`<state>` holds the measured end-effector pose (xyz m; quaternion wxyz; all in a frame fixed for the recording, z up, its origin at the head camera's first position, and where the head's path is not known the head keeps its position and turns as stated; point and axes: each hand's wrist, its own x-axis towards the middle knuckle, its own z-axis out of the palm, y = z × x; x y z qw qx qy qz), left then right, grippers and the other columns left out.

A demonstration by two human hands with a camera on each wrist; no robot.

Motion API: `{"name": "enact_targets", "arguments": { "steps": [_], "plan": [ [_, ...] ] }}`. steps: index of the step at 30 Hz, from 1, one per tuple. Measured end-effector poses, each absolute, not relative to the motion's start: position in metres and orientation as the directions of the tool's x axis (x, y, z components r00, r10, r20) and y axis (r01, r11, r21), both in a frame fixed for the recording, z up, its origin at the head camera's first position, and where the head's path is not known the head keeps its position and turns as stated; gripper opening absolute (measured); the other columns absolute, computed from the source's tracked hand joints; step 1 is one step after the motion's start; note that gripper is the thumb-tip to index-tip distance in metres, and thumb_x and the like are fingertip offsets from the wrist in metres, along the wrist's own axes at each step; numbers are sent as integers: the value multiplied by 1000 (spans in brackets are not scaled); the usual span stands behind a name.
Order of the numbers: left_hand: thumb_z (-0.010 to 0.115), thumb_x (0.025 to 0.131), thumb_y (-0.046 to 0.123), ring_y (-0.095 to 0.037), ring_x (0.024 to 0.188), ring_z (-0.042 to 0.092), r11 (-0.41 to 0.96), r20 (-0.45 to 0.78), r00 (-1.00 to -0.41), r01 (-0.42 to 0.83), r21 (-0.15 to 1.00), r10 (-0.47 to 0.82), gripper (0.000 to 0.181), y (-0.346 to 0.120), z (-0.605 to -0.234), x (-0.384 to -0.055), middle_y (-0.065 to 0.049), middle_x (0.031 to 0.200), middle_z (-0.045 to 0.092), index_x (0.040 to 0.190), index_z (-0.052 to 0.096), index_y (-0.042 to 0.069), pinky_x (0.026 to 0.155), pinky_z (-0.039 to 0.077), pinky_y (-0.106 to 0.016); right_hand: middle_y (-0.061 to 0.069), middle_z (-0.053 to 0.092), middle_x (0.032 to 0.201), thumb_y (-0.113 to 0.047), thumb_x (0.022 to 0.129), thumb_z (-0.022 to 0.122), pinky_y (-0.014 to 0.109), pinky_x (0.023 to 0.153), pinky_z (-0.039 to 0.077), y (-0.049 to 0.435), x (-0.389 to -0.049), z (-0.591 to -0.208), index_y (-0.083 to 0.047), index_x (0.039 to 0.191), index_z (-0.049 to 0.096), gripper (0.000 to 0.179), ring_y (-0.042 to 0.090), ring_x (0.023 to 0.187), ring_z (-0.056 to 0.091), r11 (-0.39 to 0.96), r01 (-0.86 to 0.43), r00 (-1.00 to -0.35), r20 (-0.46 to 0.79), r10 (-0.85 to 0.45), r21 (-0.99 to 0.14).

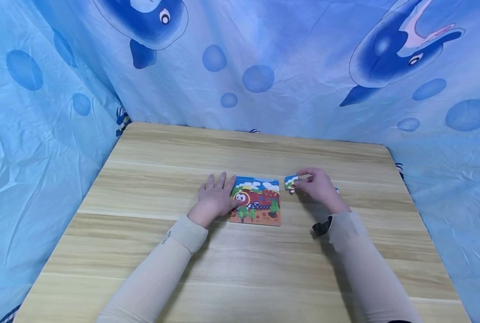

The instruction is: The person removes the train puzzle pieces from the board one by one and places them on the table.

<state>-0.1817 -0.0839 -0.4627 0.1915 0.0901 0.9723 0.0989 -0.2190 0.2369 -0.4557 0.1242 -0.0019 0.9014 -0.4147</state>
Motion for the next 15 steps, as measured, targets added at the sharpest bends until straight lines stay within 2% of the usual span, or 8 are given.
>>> {"name": "enact_targets", "arguments": {
  "steps": [6, 10, 15],
  "plan": [
    [48, 101, 63, -44, 151, 0, 967, -368, -907, 132, 216, 206, 84, -84, -461, -181, -12, 170, 4, 166, 12, 23, 117, 13, -62, 14, 71, 98, -19, 98, 68, 40, 66, 54, 237, -215, -458, -6, 127, 64, 31, 26, 81, 66, 695, 102, -968, -232, -95, -711],
    [48, 97, 69, -48, 150, 2, 962, -340, -914, 147, 228, 220, 89, -86, -474, -186, -14, 169, 7, 166, 14, 23, 114, 14, -67, 12, 69, 92, -20, 97, 71, 38, 63, 53, 233, -215, -462, -3, 125, 64, 34, 24, 74, 62, 747, 68, -973, -210, -97, -661],
    [48, 99, 65, -46, 151, 2, 966, -355, -910, 142, 217, 214, 86, -84, -464, -183, -13, 169, 6, 166, 13, 22, 115, 13, -65, 12, 65, 90, -24, 97, 73, 37, 62, 51, 231, -217, -466, -3, 123, 64, 34, 24, 71, 58, 804, 32, -976, -193, -104, -594]
  ]
}}
